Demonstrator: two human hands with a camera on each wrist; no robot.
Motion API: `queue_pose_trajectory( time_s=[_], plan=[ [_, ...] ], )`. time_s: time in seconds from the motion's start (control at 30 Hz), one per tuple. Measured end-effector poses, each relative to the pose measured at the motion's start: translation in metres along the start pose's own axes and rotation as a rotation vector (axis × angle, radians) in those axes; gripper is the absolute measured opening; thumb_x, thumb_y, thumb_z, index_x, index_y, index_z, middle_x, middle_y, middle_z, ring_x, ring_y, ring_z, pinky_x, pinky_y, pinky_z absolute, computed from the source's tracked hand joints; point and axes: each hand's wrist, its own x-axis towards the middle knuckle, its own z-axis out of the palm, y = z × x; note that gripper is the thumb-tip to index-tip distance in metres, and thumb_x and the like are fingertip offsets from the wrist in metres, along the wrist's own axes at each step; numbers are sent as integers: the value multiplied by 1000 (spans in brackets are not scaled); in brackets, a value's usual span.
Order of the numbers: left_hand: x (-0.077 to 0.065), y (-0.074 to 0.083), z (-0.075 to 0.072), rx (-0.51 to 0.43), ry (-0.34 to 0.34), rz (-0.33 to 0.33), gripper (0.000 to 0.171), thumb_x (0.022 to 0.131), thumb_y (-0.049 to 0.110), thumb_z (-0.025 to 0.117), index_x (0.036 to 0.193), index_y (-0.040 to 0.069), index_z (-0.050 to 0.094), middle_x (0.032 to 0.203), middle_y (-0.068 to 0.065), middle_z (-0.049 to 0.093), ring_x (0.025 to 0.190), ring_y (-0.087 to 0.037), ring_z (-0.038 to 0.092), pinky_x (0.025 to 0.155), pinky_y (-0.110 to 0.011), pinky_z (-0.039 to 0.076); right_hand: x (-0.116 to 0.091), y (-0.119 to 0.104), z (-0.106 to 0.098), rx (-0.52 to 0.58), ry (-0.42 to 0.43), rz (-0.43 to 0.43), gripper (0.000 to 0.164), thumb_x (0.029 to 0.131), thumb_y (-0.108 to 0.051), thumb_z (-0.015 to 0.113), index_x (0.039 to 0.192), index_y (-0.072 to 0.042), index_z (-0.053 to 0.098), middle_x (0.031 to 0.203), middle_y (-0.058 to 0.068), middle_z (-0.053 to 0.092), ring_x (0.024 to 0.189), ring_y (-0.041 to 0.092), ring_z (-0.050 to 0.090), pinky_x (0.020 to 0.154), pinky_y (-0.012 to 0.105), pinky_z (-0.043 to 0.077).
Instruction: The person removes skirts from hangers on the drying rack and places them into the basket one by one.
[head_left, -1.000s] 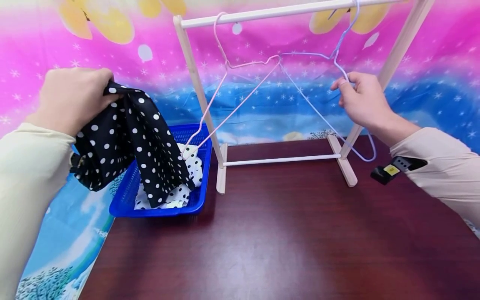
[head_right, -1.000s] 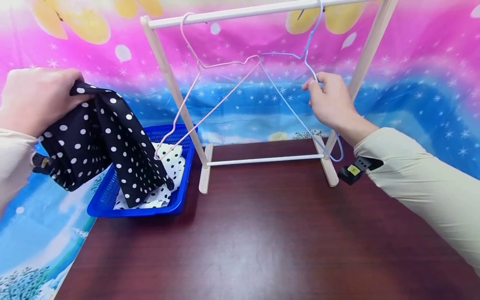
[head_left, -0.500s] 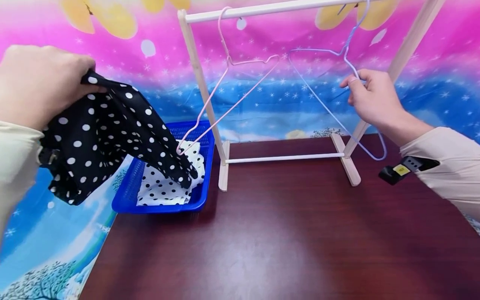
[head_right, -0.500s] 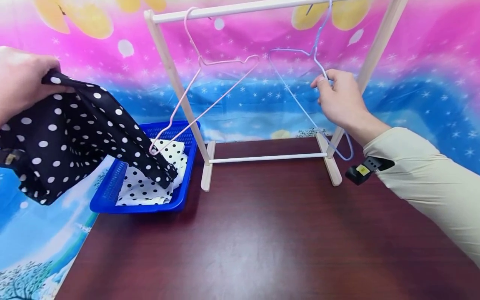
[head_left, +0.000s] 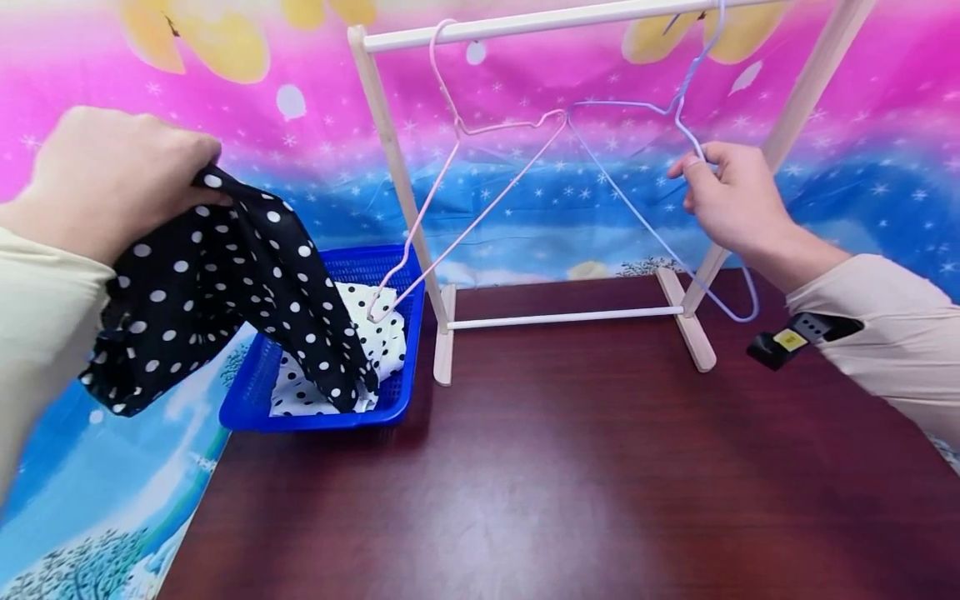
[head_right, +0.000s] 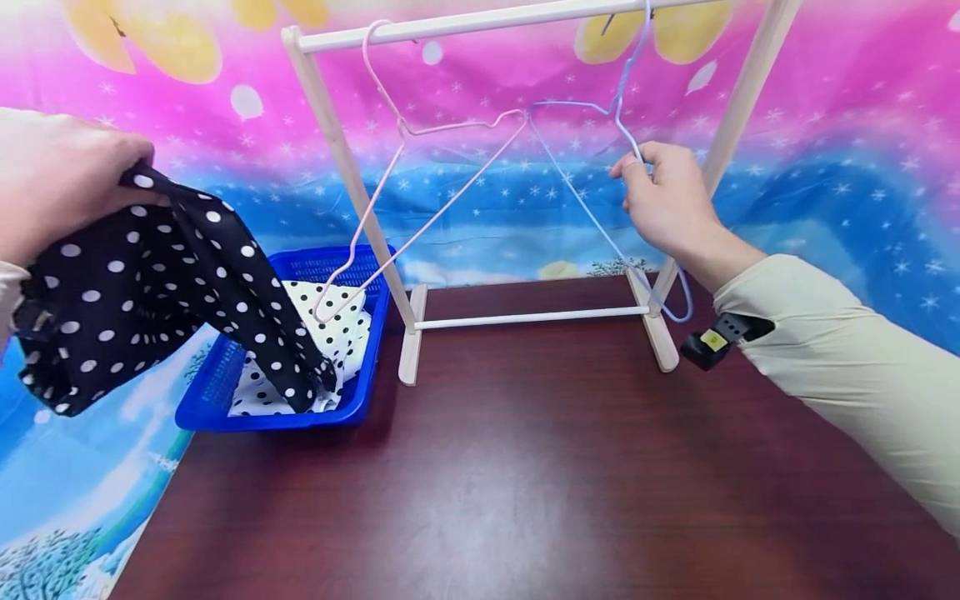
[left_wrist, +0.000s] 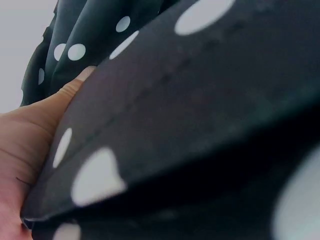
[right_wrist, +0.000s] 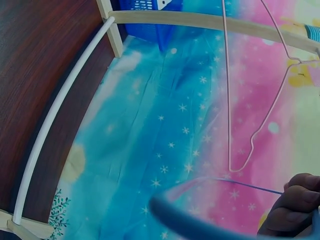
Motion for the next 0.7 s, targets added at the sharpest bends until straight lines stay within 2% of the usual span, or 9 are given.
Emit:
queue_pose_trajectory(
  time_s=[0.17,0.37,0.47,0.6,0.7],
  plan=[
    [4,8,6,-24,15,-1,35,83,21,84,75,4,55,53,-10,56,47,-28,55,43,-50,46,-1,-3,7,36,13,-3,25,107,-25,43,95,-23,66,55,-12,54,55,3,49,43,21,32],
    [11,15,11,-105,34,-27,29,86,19,81,82,0,60,65,-21,64,56,-40,61,43,-53,45,-1,-7,20,19,36,-24,27,108,-26,41,102,-15,64,55,-14,53,54,2,50,44,21,32],
    [12,17,12,-185,16,-37,26,89,19,78,94,-2,63,82,-27,69,70,-47,64,56,-59,50,-2,-9,26,7,32,-29,28,109,-27,40,106,-11,63,56,-14,54,54,3,49,44,23,30],
    [10,17,14,-283,-4,-61,32,89,18,77,109,-4,63,102,-33,69,89,-52,64,79,-65,51,-4,-13,29,-3,24,-32,29,109,-28,39,107,-12,62,57,-14,54,51,6,44,44,26,29],
    [8,14,14,-354,-32,-73,36,88,14,78,115,-3,62,105,-35,67,90,-51,61,82,-64,49,-5,-15,29,-10,14,-28,29,109,-30,38,108,-14,62,58,-13,54,49,9,40,44,27,28]
  ],
)
